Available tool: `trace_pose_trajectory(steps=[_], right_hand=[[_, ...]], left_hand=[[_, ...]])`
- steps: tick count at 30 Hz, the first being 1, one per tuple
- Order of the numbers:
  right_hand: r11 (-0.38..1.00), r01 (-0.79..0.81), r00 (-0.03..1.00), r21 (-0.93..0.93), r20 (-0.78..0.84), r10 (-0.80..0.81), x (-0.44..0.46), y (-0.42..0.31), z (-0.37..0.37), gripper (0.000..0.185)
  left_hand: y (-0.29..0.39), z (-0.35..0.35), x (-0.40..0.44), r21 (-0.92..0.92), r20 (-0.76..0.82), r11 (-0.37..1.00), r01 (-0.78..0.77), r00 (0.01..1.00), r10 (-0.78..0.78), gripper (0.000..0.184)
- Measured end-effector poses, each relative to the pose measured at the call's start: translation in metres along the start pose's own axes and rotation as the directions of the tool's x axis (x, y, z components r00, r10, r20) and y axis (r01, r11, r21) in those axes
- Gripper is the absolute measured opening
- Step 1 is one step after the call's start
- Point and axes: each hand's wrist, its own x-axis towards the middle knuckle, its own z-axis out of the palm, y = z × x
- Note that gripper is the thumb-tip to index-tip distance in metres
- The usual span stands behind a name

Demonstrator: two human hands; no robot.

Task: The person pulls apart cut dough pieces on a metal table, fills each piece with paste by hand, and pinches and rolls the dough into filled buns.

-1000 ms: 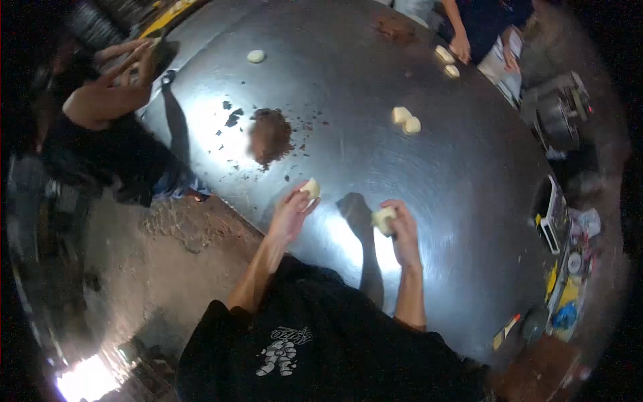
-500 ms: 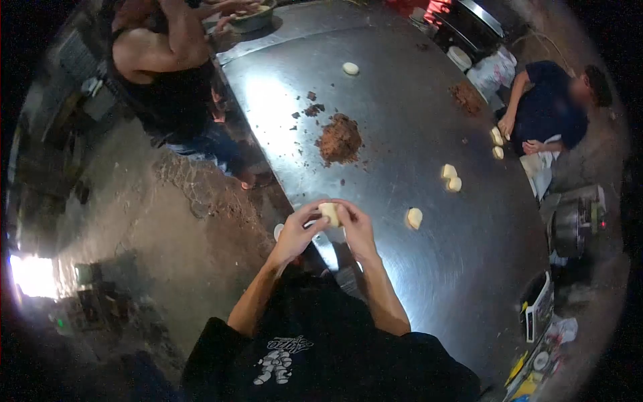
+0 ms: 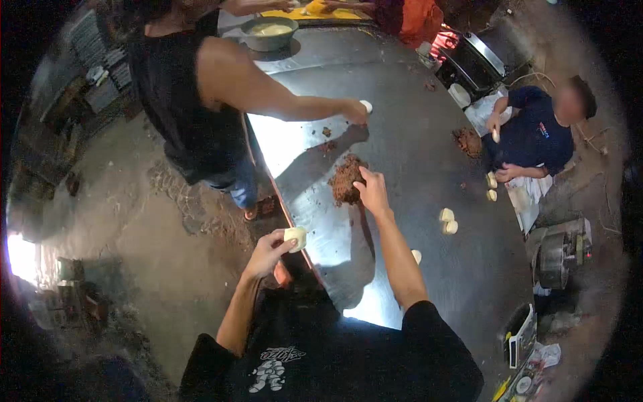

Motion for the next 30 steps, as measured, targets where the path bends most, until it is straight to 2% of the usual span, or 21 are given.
trace_pose_trajectory(steps=[2,4,6,8,10,11,12,13,14,15,17,18,19,21,25,27,29,30], right_hand=[[0.999,-0.04,0.997,-0.005,0.062,0.04,0.011,0.001,0.003,0.039],[0.994,-0.037,0.994,-0.1,0.095,0.047,0.013,0.006,0.008,0.036],[0.996,-0.039,0.995,-0.083,0.089,0.046,0.012,0.012,0.009,0.033],[0.997,-0.045,0.996,-0.065,0.075,0.05,0.011,0.016,0.009,0.03],[0.978,-0.206,0.977,0.026,0.06,0.204,0.011,0.021,0.011,0.026],[0.978,-0.209,0.977,0.028,0.054,0.207,0.011,0.023,0.01,0.026],[0.895,-0.365,0.93,0.254,0.069,0.36,0.008,0.03,0.011,0.024],[0.74,-0.488,0.862,0.462,0.12,0.493,0.006,0.04,0.015,0.022],[0.378,-0.541,0.769,0.751,0.261,0.584,0.004,0.061,0.025,0.024],[0.373,-0.538,0.768,0.756,0.257,0.586,-0.003,0.069,0.023,0.024],[-0.139,-0.41,0.706,0.901,0.41,0.577,-0.013,0.075,0.017,0.025],[-0.202,-0.406,0.712,0.891,0.447,0.541,-0.022,0.06,0.001,0.022],[-0.203,-0.401,0.716,0.893,0.444,0.54,-0.028,0.057,-0.004,0.022],[-0.526,-0.324,0.679,0.786,0.581,0.45,-0.048,0.049,-0.015,0.018],[-0.474,-0.297,0.711,0.829,0.523,0.47,-0.081,0.021,-0.023,0.016],[-0.058,-0.478,0.728,0.877,0.432,0.533,-0.091,0.014,-0.023,0.027],[-0.025,-0.477,0.75,0.879,0.422,0.509,-0.094,0.01,-0.017,0.029],[0.08,-0.482,0.74,0.872,0.357,0.569,-0.094,0.007,-0.014,0.029]], left_hand=[[-0.003,-0.003,0.002,-0.048,-0.031,0.998,0.026,0.999,-0.027,0.027],[-0.005,-0.004,0.006,-0.097,-0.057,0.994,0.054,0.997,-0.06,0.026],[-0.011,0.0,0.009,-0.236,-0.124,0.97,0.05,0.989,-0.081,0.026],[-0.015,0.004,0.016,-0.291,-0.116,0.956,0.041,0.99,-0.078,0.026],[-0.002,0.013,0.017,-0.353,-0.137,0.935,0.015,0.988,-0.067,0.027],[0.0,0.017,0.019,-0.349,-0.133,0.937,0.015,0.989,-0.065,0.027],[-0.001,0.018,0.02,-0.381,-0.133,0.924,-0.015,0.99,-0.039,0.027],[0.0,0.02,0.021,-0.413,-0.135,0.91,-0.044,0.991,-0.014,0.028],[0.002,0.023,0.022,-0.45,-0.115,0.89,-0.066,0.993,0.015,0.03],[-0.001,0.025,0.022,-0.444,-0.11,0.894,-0.064,0.994,0.017,0.03],[-0.014,0.025,0.031,-0.496,-0.172,0.867,-0.043,0.984,-0.05,0.029],[-0.018,0.026,0.034,-0.522,-0.129,0.851,-0.056,0.992,-0.014,0.033],[-0.011,0.03,0.035,-0.518,-0.127,0.853,-0.058,0.992,-0.009,0.033],[-0.001,0.042,0.034,-0.517,-0.103,0.856,0.002,0.993,-0.065,0.037],[0.002,0.063,0.028,-0.495,-0.032,0.868,0.034,0.998,-0.058,0.038],[-0.004,0.071,0.021,-0.501,-0.022,0.864,0.046,0.998,-0.066,0.038],[-0.011,0.076,0.012,-0.51,-0.02,0.859,0.05,0.997,-0.07,0.037],[-0.013,0.079,0.007,-0.51,-0.019,0.858,0.056,0.997,-0.076,0.038]])
